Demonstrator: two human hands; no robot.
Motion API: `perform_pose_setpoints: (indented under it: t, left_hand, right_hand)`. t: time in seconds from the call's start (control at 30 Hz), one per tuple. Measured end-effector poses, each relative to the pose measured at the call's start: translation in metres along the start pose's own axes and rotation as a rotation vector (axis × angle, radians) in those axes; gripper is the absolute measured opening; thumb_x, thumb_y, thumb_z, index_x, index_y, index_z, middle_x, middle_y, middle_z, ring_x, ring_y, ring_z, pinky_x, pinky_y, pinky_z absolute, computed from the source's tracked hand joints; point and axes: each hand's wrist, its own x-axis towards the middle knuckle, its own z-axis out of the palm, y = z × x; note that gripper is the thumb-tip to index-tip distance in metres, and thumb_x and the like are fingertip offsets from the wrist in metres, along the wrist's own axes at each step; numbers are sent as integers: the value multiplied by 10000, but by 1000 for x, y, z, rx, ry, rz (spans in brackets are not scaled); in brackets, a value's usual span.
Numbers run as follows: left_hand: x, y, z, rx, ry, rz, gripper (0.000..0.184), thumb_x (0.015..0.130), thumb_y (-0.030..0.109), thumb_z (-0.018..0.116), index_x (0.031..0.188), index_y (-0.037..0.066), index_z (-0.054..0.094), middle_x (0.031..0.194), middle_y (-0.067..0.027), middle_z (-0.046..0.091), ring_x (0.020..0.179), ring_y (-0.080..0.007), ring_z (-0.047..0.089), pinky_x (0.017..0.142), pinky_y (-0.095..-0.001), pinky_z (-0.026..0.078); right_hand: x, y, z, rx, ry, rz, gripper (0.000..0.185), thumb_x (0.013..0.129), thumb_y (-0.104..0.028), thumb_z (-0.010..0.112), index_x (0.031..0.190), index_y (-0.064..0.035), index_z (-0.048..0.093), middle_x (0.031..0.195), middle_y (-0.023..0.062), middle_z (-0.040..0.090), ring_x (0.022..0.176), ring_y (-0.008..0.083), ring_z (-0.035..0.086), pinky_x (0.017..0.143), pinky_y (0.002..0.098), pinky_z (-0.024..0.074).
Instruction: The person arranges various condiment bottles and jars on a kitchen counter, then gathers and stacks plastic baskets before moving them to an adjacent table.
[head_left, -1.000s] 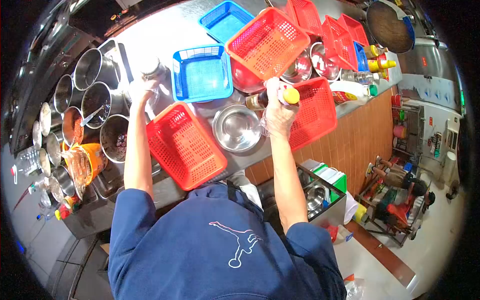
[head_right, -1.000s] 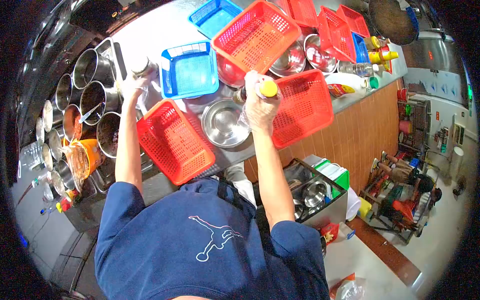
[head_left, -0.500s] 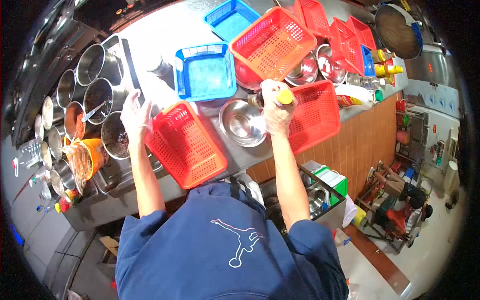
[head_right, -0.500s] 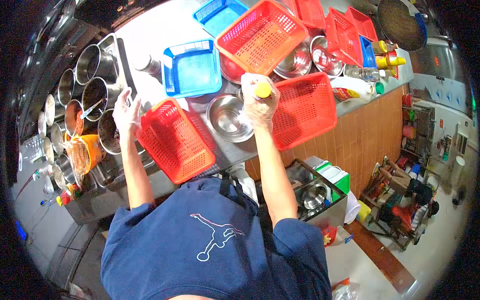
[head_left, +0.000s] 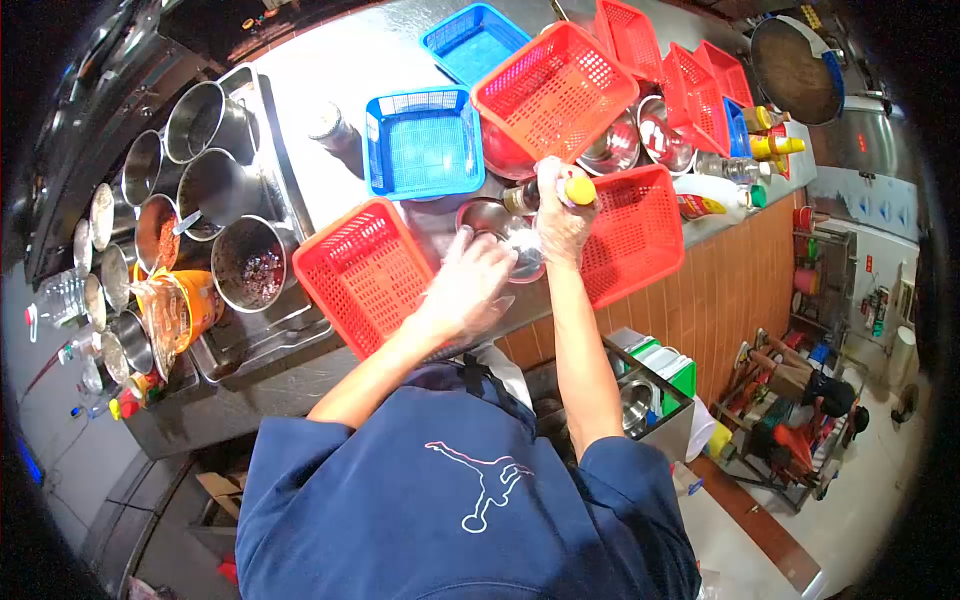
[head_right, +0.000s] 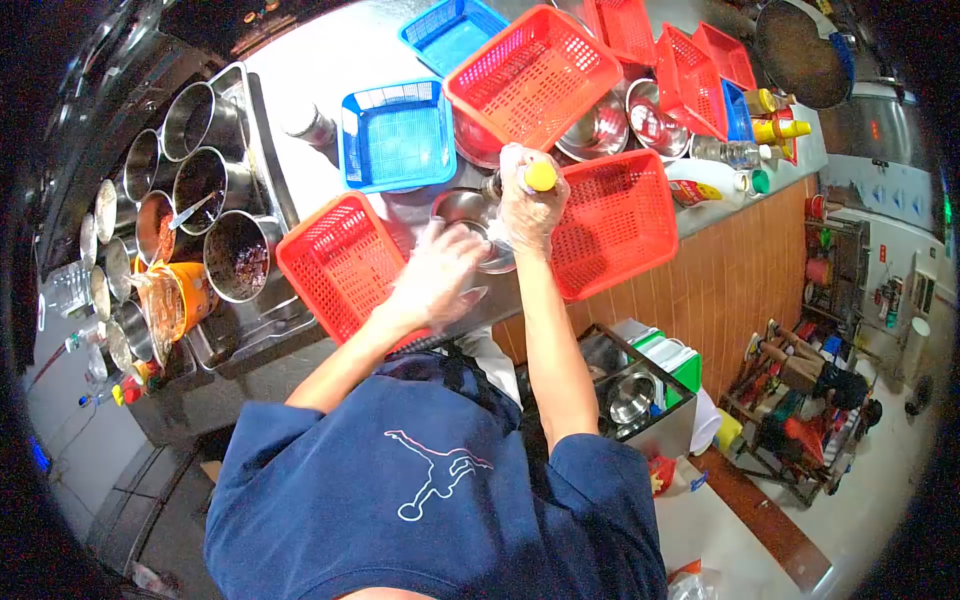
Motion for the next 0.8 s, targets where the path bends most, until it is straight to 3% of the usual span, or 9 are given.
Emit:
perform_pose_setpoints:
  t: [0.1, 0.17, 0.23, 0.3, 0.43, 0.5, 0.6, 0.7, 0.8]
  left_hand:
    - [-3, -5, 38, 245, -343, -23, 318, 827, 222, 623, 1100, 71, 684, 1025, -162, 691, 1030, -301, 646, 1150, -552, 257]
    - [4, -4, 34, 311, -673, -51, 218, 834, 128, 526, 908, 33, 708, 901, -149, 696, 905, -295, 666, 1145, -540, 270]
    - [-13, -15, 43, 296, -649, -20, 266, 805, 145, 524, 984, 51, 697, 843, -158, 696, 940, -284, 660, 1138, -547, 284]
    - [-23, -18, 47, 303, -242, 84, 223, 793, 137, 536, 924, 50, 694, 771, -139, 690, 878, -285, 673, 1130, -560, 288]
    - [-22, -5, 36, 281, -465, 5, 227, 809, 135, 547, 935, 35, 708, 909, -149, 698, 972, -319, 659, 1106, -572, 302]
    - [-15, 3, 36, 394, -866, -129, 267, 834, 155, 555, 1025, 52, 711, 940, -132, 701, 1053, -320, 636, 1095, -628, 278]
    - [-29, 1, 53, 521, -786, -71, 265, 856, 165, 560, 1059, 112, 722, 964, -101, 709, 1155, -322, 587, 1099, -665, 240]
    - [-35, 4, 59, 430, -734, -144, 194, 802, 192, 621, 948, 98, 707, 979, -149, 697, 1072, -307, 620, 1111, -650, 242]
    - [-33, 20, 64, 539, -728, -189, 275, 784, 270, 678, 1002, 104, 709, 1030, -125, 686, 1098, -320, 582, 1130, -624, 231]
  right_hand:
    - [-1, 1, -4, 21, -6, 42, 151, 807, 56, 706, 897, -37, 627, 884, -4, 641, 843, 95, 595, 790, 250, 481]
    - [0, 0, -7, 47, -24, 28, 153, 806, 58, 705, 901, -35, 629, 888, -6, 639, 843, 93, 594, 787, 253, 486]
    - [-3, -2, -9, 79, -35, 19, 155, 805, 59, 704, 905, -34, 631, 893, -8, 638, 843, 92, 592, 785, 256, 492]
    - [-4, -4, -8, 110, -28, 21, 148, 808, 51, 710, 903, -36, 637, 891, -12, 640, 836, 88, 590, 765, 258, 501]
    - [-5, -3, -5, 304, -25, 41, 139, 807, 50, 723, 880, -40, 645, 858, -15, 648, 813, 86, 596, 740, 251, 507]
    - [-7, -2, -4, 194, -27, 7, 137, 804, 41, 745, 855, -42, 650, 840, -12, 657, 787, 85, 605, 725, 241, 507]
    - [-3, 8, 0, 212, 12, 10, 130, 808, 18, 765, 835, -49, 657, 812, -15, 658, 758, 71, 606, 709, 235, 508]
    - [4, 8, 3, 426, -60, 72, 120, 811, 8, 767, 816, -53, 664, 784, -26, 651, 734, 64, 595, 692, 229, 495]
    - [9, -3, -3, 56, -156, 18, 176, 785, -158, 826, 803, -57, 683, 746, -18, 668, 697, 49, 576, 658, 251, 488]
